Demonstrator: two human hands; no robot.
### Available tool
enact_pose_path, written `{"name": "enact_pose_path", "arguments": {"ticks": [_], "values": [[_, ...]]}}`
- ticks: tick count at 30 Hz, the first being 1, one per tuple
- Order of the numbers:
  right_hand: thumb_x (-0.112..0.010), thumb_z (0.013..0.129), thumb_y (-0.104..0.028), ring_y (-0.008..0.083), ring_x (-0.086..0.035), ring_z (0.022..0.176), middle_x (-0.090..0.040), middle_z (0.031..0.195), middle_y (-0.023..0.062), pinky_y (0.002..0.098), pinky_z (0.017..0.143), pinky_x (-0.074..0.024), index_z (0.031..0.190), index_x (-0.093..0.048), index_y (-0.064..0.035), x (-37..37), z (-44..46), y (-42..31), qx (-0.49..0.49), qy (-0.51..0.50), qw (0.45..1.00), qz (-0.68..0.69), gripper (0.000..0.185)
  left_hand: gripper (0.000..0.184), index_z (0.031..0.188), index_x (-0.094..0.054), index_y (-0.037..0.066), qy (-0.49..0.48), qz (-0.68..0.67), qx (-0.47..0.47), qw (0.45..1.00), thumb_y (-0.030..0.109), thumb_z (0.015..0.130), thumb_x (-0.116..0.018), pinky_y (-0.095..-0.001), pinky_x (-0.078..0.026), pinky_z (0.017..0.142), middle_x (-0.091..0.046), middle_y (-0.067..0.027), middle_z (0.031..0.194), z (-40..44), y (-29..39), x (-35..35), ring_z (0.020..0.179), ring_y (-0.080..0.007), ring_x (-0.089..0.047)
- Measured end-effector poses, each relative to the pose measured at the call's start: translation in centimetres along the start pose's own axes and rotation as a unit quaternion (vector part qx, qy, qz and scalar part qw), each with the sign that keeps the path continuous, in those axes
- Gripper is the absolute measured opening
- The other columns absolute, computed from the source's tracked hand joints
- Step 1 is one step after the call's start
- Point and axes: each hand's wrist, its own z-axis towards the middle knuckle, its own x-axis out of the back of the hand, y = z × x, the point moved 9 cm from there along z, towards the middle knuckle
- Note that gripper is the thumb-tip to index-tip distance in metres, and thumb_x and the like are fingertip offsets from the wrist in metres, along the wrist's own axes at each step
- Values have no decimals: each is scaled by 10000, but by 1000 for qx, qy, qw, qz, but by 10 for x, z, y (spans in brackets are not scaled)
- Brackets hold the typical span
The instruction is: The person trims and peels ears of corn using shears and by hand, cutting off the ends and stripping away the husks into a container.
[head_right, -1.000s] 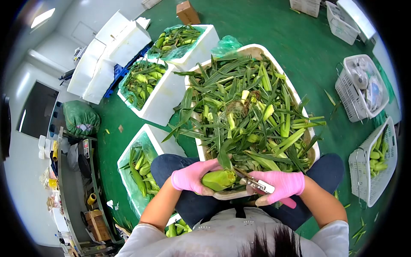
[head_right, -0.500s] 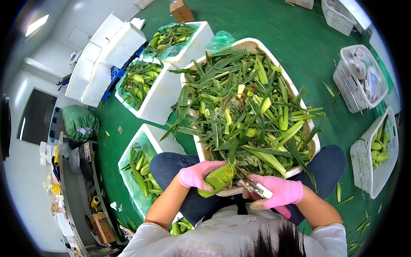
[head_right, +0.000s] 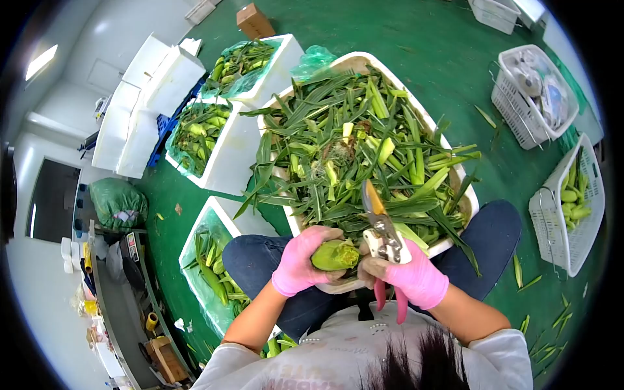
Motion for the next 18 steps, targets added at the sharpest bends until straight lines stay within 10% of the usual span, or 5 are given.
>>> {"name": "enact_pose_path", "arguments": {"ticks": [6,10,17,18], "values": [[-636,913,-136,159,-612,559,-630,821,85,283,478,-503,1155,-563,-25,-13,7,-14,37,12,996,-85,275,715,1226,-650,63,55,119,-82,988,230,584,-917,-414,-536,870,-700,-120,1101,1,15,15,1003,-328,-671],[-638,834,-103,213,-643,681,-584,755,91,395,652,-511,1123,-579,-33,-21,18,-39,174,0,889,-423,303,744,1259,-644,57,1,92,-73,993,221,589,-922,-419,-534,880,-697,-135,1100,-8,7,15,1002,-339,-667],[-601,837,-100,136,-579,566,-608,797,74,260,447,-518,1160,-548,-22,-39,33,-15,39,-50,991,-120,336,903,1403,-541,-2,28,-317,95,943,409,688,-909,-394,-448,1064,-608,-182,1263,-36,-45,-15,1192,-355,-591],[-610,848,-120,147,-589,621,-609,816,80,273,497,-541,1203,-537,-18,-38,33,-12,40,-44,990,-125,377,854,1377,-548,-6,108,-156,57,980,427,721,-880,-396,-452,1049,-605,-184,1242,-39,-37,5,1173,-362,-589]]}}
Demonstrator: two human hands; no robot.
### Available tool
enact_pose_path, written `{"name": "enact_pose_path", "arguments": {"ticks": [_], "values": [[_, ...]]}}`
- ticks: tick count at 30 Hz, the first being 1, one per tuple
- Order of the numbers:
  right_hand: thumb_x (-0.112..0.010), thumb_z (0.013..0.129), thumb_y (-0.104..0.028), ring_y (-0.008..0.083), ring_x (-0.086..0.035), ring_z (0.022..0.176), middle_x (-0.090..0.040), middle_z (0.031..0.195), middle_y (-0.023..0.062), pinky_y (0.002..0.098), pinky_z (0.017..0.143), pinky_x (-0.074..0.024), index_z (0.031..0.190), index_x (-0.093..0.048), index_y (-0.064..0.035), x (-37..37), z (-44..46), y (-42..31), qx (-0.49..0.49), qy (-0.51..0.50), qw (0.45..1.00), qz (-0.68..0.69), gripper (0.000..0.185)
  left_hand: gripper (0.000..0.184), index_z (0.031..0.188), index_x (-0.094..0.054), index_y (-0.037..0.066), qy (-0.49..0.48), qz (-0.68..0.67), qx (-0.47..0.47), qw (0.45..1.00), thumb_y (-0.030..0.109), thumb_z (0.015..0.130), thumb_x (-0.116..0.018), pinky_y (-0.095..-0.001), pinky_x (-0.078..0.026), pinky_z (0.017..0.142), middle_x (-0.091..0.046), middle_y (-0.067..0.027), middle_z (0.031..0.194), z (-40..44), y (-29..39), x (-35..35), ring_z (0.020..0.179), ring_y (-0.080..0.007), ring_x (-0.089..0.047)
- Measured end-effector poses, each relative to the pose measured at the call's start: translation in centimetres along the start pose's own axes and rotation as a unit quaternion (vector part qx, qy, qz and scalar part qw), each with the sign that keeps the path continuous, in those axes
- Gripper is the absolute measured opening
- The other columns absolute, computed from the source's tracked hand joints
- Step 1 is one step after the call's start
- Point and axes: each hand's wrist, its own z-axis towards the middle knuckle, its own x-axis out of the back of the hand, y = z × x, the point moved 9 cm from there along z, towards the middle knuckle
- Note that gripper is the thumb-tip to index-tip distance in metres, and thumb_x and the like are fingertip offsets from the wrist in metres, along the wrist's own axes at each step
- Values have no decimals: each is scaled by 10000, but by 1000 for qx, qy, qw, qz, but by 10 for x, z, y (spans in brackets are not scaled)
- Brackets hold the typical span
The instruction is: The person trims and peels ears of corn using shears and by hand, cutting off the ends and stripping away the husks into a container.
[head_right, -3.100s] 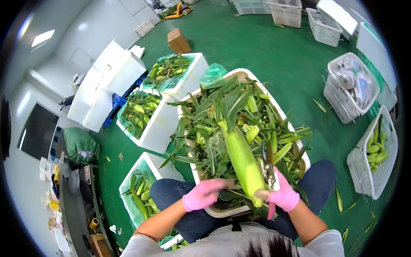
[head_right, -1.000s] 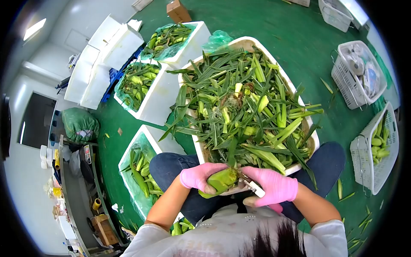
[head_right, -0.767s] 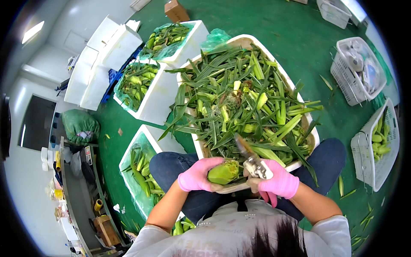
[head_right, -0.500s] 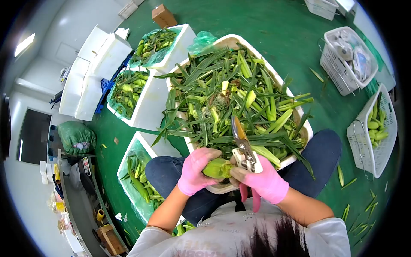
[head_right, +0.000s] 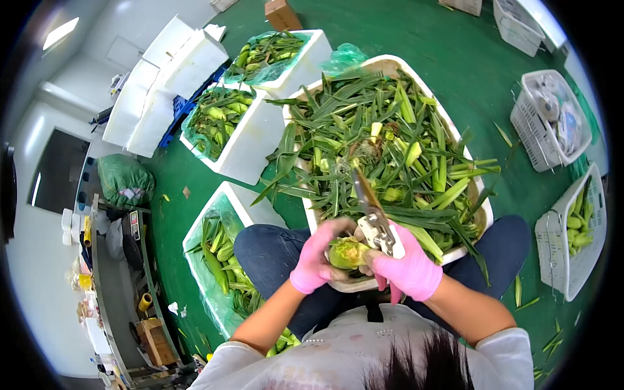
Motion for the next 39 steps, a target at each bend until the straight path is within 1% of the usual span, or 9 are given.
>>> {"name": "enact_pose_path", "arguments": {"ticks": [5,9,12,15,19,24,27,32,39], "values": [[-618,884,-82,121,-614,705,-635,913,39,244,654,-533,1253,-529,-33,-10,-7,-11,92,113,989,-7,383,707,944,-563,8,213,219,-85,948,712,952,-499,-376,-493,681,-575,-140,839,-28,75,20,731,-306,-588],[-619,869,-8,128,-612,753,-652,979,18,260,719,-518,1243,-547,-35,-33,-4,-27,270,123,932,-210,383,263,835,-546,62,231,313,39,920,205,852,-766,-385,-469,590,-490,-133,759,-19,89,24,663,-333,-526],[-633,868,-41,111,-595,702,-631,932,23,256,644,-516,1253,-553,-58,-34,-4,-21,135,80,986,-64,393,273,838,-556,50,230,165,-31,959,253,947,-704,-345,-455,597,-495,-90,742,-26,79,29,644,-255,-522],[-613,879,-66,138,-614,691,-609,927,61,283,509,-520,1265,-535,-20,-32,4,-14,80,51,990,100,397,351,1024,-647,16,259,-174,93,945,366,1011,-633,-267,-433,627,-572,5,804,-41,44,34,697,-111,-540],[-675,839,-62,188,-614,695,-621,946,81,362,690,-548,1264,-536,-18,-39,16,-3,53,-7,967,250,449,430,1104,-656,-5,225,-244,124,935,415,1024,-606,-233,-443,699,-624,10,893,-49,55,46,786,-63,-537],[-603,934,-155,173,-557,675,-576,810,44,365,632,-488,1377,-493,13,-95,17,-14,99,-64,979,169,487,966,1440,-405,2,214,190,-12,958,291,670,-911,-408,-435,1074,-491,-242,1425,-82,101,78,1280,-340,-539],[-619,951,-212,170,-562,720,-562,802,46,353,640,-494,1394,-455,26,-159,6,10,-18,-250,951,182,529,889,1472,-387,14,217,-90,157,959,272,755,-844,-395,-473,1029,-604,-220,1289,-166,51,65,1189,-346,-611],[-693,904,-306,216,-622,710,-612,835,87,390,631,-561,1287,-555,4,-59,41,80,-125,-208,961,-132,513,796,1434,-477,69,459,314,423,716,310,770,-845,-433,-505,1017,-624,-212,1315,-455,34,57,1206,-370,-619],[-728,847,-220,256,-697,737,-710,889,169,371,590,-560,1165,-607,-41,129,79,139,-368,-116,892,-236,385,1049,1578,-314,145,251,345,753,502,228,680,-849,-467,-442,1028,-614,-187,1212,-720,-30,-89,1166,-363,-597]]}}
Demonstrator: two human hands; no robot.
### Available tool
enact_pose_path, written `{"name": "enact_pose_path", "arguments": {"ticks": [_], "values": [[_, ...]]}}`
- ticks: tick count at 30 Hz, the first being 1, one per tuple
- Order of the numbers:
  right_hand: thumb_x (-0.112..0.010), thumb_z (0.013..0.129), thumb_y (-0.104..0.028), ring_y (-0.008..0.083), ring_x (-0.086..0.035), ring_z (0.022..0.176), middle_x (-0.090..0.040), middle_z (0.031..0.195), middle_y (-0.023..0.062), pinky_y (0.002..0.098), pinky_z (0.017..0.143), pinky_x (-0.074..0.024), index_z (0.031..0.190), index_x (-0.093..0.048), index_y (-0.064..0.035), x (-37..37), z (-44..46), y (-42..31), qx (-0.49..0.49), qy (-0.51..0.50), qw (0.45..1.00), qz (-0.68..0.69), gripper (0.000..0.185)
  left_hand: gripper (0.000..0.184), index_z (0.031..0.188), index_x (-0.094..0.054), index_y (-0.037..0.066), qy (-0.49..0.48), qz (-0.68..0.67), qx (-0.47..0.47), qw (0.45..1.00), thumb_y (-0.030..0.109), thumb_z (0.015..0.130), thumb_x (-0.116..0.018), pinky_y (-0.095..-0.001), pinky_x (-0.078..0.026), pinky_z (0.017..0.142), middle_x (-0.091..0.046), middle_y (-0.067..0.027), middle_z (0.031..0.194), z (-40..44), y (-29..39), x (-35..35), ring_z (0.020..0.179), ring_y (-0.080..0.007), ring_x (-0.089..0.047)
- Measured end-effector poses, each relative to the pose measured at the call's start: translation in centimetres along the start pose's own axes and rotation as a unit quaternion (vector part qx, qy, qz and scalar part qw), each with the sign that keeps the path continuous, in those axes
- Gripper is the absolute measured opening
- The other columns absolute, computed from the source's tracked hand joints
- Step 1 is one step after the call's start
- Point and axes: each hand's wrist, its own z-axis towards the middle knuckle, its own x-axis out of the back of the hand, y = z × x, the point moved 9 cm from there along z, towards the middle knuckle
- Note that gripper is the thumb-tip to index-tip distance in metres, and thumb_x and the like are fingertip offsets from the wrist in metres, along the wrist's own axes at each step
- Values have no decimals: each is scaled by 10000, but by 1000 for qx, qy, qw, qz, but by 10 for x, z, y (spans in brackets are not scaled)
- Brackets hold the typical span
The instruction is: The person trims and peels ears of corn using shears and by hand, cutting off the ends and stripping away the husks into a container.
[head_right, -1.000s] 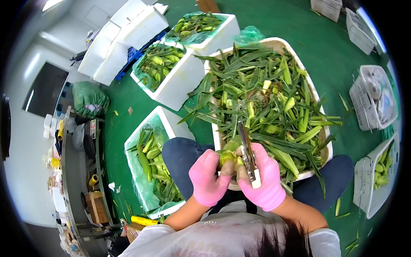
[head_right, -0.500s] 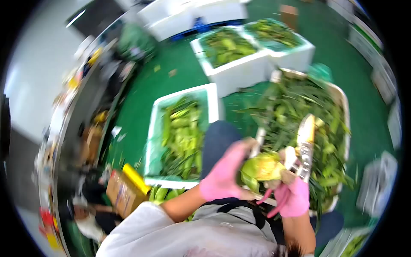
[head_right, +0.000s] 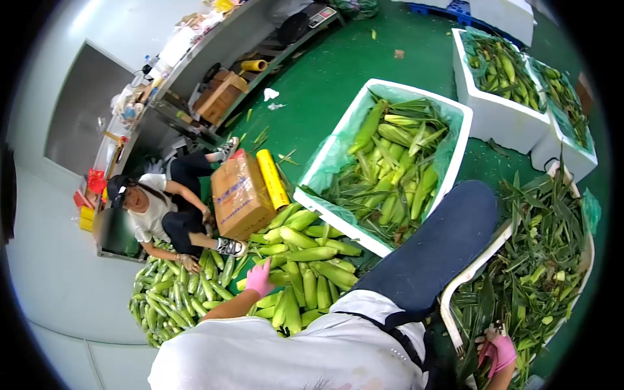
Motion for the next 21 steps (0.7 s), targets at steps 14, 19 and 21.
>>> {"name": "enact_pose_path", "arguments": {"ticks": [14,19,21], "values": [[-599,859,-129,225,-618,807,-610,928,89,395,691,-570,1257,-517,-13,4,-90,-102,179,134,974,27,422,448,1347,-560,95,29,-93,27,995,251,933,-624,-462,-510,902,-551,-99,1346,321,407,46,1222,-292,-572],[-619,869,-145,255,-612,917,-617,1008,104,425,779,-555,1303,-505,-22,-47,-110,-35,112,140,959,219,465,763,1351,-499,127,68,-55,69,994,415,742,-858,-432,-514,846,-549,-49,1271,297,397,47,1195,-223,-539],[-627,872,-151,267,-609,960,-620,1040,110,436,813,-549,1321,-501,-26,-61,-110,-22,115,124,946,276,483,685,1267,-578,105,57,-43,32,997,454,745,-851,-422,-543,863,-572,-71,1204,318,390,33,1132,-250,-578]]}}
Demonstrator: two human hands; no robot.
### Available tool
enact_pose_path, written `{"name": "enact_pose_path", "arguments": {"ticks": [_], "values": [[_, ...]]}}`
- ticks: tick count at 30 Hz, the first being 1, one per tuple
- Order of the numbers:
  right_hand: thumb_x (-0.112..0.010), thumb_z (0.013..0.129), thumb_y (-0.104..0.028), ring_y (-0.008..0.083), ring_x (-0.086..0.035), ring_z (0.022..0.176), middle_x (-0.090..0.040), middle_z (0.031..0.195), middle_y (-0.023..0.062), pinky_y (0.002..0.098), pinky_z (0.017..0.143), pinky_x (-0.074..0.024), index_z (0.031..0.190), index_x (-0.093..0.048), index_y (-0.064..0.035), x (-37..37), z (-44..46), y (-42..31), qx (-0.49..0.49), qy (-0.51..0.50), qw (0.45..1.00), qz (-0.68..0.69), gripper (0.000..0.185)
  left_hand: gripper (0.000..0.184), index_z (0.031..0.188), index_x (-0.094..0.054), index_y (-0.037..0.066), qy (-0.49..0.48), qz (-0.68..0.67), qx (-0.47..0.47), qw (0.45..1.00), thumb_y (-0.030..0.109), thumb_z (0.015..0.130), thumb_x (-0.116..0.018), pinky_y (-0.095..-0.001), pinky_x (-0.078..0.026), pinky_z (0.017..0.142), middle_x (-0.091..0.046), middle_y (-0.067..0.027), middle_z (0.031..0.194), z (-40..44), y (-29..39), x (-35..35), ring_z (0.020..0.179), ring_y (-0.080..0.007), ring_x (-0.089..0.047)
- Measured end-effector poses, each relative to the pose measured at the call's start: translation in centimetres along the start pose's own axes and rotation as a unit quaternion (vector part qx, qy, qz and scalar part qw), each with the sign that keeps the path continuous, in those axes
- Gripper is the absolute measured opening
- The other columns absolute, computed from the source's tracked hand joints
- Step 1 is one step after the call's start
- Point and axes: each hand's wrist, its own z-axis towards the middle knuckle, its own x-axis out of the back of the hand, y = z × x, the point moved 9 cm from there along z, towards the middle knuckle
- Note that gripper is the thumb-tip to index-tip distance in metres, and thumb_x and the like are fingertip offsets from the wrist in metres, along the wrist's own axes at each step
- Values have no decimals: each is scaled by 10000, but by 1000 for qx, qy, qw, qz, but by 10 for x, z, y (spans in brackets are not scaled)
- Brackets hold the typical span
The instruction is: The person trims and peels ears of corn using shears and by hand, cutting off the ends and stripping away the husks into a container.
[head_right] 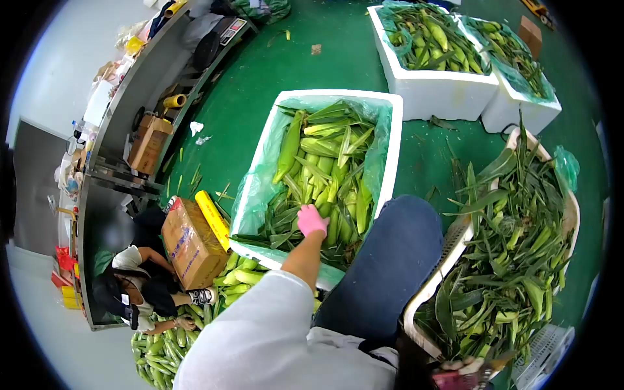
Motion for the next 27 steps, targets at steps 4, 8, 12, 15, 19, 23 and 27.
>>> {"name": "enact_pose_path", "arguments": {"ticks": [4,8,12,15,19,23,27], "values": [[-644,880,-164,290,-604,1048,-625,1105,123,460,883,-536,1357,-491,-33,-27,6,39,-8,-86,987,132,518,467,1102,-657,67,-150,-19,-44,987,406,816,-803,-381,-554,894,-627,-97,1148,19,-7,0,1064,-285,-638],[-660,888,-177,314,-599,1136,-630,1169,135,483,953,-524,1394,-482,-40,-75,0,66,-37,-199,946,254,554,372,1199,-613,47,-310,-596,107,733,281,922,-698,-406,-551,952,-627,-178,1315,4,-54,-34,1198,-316,-631],[-677,895,-190,338,-594,1224,-636,1233,147,507,1023,-512,1431,-472,-47,-110,-7,76,-69,-288,888,352,590,328,1233,-577,86,-393,-705,100,582,303,993,-632,-493,-547,942,-595,-206,1375,-47,-51,32,1141,-317,-631],[-680,897,-246,382,-502,1358,-588,1350,160,560,1099,-460,1523,-377,-30,-114,4,76,-39,-349,857,379,729,397,1241,-595,123,-328,-581,130,733,436,997,-582,-583,-503,904,-621,-115,1129,-22,-45,-50,988,-312,-616],[-682,891,-276,374,-518,1336,-589,1351,155,560,1072,-482,1527,-366,-19,-114,-11,50,56,-312,908,273,756,506,1328,-595,137,-369,-627,358,585,503,982,-555,-549,-466,1008,-612,-161,1337,-72,31,-104,1172,-367,-595],[-698,882,-338,359,-548,1287,-590,1352,137,548,1014,-523,1546,-346,-47,-94,-6,52,92,-230,946,209,806,626,1366,-595,157,-423,-753,263,430,603,929,-544,-544,-418,1064,-602,-126,1395,-85,99,-99,1238,-382,-558],[-709,883,-346,353,-552,1279,-590,1353,130,537,1005,-528,1555,-338,-72,-69,18,76,78,-233,939,239,814,688,1370,-610,179,-356,-831,190,384,675,898,-543,-519,-405,1078,-618,-86,1395,-85,86,-22,1251,-361,-554]]}}
